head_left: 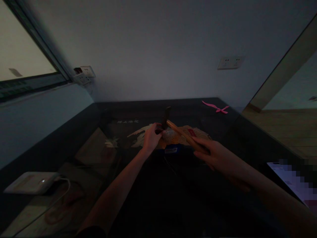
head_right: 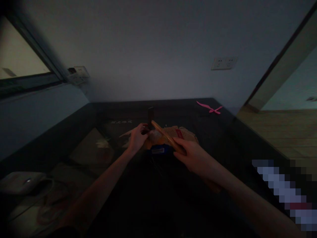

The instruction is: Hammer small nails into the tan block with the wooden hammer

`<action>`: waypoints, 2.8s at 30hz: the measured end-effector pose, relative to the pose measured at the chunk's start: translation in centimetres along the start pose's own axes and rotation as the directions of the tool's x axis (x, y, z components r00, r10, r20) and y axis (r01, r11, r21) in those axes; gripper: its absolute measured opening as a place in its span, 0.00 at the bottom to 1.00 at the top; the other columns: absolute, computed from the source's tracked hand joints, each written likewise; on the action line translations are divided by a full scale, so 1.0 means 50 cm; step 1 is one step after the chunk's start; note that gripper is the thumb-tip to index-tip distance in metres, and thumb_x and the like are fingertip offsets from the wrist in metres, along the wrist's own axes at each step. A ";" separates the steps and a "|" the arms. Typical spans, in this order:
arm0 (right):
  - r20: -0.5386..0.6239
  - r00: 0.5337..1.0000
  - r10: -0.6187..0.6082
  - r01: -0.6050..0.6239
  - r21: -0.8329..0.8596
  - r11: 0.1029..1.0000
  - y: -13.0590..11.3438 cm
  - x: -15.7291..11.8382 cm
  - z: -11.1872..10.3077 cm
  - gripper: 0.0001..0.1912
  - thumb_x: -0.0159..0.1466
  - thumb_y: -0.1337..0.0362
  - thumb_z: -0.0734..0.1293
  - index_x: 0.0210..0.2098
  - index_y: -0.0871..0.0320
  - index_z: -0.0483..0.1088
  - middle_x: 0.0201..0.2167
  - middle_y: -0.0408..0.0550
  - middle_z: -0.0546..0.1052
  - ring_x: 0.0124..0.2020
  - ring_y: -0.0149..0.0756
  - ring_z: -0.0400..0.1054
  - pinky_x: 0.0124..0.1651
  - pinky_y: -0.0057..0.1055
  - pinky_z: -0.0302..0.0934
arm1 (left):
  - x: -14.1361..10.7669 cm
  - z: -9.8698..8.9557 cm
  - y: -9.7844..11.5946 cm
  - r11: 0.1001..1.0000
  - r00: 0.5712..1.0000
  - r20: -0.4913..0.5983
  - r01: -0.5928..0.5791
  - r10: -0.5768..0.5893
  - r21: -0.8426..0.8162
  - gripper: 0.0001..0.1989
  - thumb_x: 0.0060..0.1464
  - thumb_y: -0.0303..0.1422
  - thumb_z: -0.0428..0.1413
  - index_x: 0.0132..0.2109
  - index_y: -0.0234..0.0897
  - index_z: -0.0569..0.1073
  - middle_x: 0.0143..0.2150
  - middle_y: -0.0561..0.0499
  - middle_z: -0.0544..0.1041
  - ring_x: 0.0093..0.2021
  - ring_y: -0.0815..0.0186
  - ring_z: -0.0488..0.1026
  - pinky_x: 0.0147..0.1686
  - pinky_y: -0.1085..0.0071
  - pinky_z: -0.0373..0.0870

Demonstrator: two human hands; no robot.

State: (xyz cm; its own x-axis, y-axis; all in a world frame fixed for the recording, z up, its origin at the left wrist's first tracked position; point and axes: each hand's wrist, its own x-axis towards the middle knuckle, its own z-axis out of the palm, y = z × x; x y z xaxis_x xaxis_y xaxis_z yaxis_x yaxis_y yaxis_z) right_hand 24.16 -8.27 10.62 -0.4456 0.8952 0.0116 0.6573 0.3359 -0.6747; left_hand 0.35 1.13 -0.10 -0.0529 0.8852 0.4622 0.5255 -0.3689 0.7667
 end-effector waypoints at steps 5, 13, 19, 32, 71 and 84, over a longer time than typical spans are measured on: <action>0.019 0.999 0.051 -0.052 0.054 0.997 -0.003 -0.001 -0.006 0.26 0.61 0.64 0.61 0.58 0.63 0.65 0.25 0.45 0.73 0.13 0.29 0.61 0.14 0.26 0.55 | 0.000 0.001 -0.003 1.000 1.000 0.005 0.001 -0.001 0.001 0.14 0.49 0.26 0.61 0.44 0.38 0.70 0.31 0.54 0.78 0.33 0.65 0.76 0.34 0.71 0.69; 0.019 0.999 0.041 -0.041 0.023 0.999 0.006 -0.001 -0.001 0.26 0.60 0.65 0.62 0.57 0.65 0.65 0.29 0.47 0.76 0.18 0.30 0.65 0.18 0.26 0.59 | 0.001 0.001 -0.004 1.000 1.000 0.022 -0.014 0.014 0.024 0.14 0.48 0.26 0.61 0.44 0.38 0.71 0.32 0.53 0.78 0.34 0.64 0.76 0.35 0.70 0.69; 0.012 0.999 -0.030 0.031 -0.029 0.999 0.007 -0.001 -0.005 0.25 0.60 0.64 0.61 0.57 0.64 0.66 0.33 0.50 0.77 0.23 0.34 0.70 0.24 0.30 0.64 | -0.001 -0.001 0.002 1.000 1.000 0.023 -0.002 0.001 0.021 0.15 0.49 0.26 0.61 0.45 0.38 0.70 0.31 0.53 0.78 0.34 0.64 0.76 0.36 0.69 0.70; -0.025 0.996 -0.084 0.082 -0.069 0.994 0.016 0.001 0.004 0.20 0.59 0.66 0.63 0.50 0.61 0.72 0.33 0.49 0.77 0.28 0.36 0.70 0.30 0.30 0.63 | 0.000 -0.003 0.007 0.997 0.999 0.054 -0.006 0.002 0.076 0.15 0.50 0.27 0.61 0.45 0.38 0.70 0.33 0.52 0.79 0.36 0.63 0.77 0.35 0.69 0.69; -0.122 0.961 0.247 -0.117 0.629 0.768 0.113 -0.057 0.088 0.32 0.61 0.54 0.66 0.61 0.58 0.59 0.21 0.36 0.64 0.14 0.26 0.56 0.16 0.25 0.52 | 0.005 -0.015 0.022 0.999 0.996 0.083 -0.028 0.025 0.042 0.10 0.48 0.27 0.62 0.40 0.39 0.73 0.33 0.53 0.80 0.36 0.64 0.78 0.40 0.68 0.71; -0.083 0.973 0.214 -0.116 0.625 0.772 0.113 -0.056 0.093 0.31 0.62 0.56 0.65 0.62 0.58 0.57 0.24 0.37 0.64 0.15 0.24 0.56 0.17 0.25 0.52 | 0.004 -0.014 0.029 0.999 0.996 0.086 -0.018 0.014 0.042 0.05 0.49 0.25 0.61 0.35 0.38 0.75 0.32 0.53 0.79 0.34 0.66 0.77 0.37 0.69 0.73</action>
State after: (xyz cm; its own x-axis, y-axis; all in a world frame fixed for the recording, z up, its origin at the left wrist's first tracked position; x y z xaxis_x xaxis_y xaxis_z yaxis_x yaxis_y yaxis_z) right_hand 26.27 -10.23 3.35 -0.2427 0.9674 -0.0718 0.1790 -0.0281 -0.9835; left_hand 0.50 0.55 1.41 0.0277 0.9010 0.4329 0.5613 -0.3723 0.7391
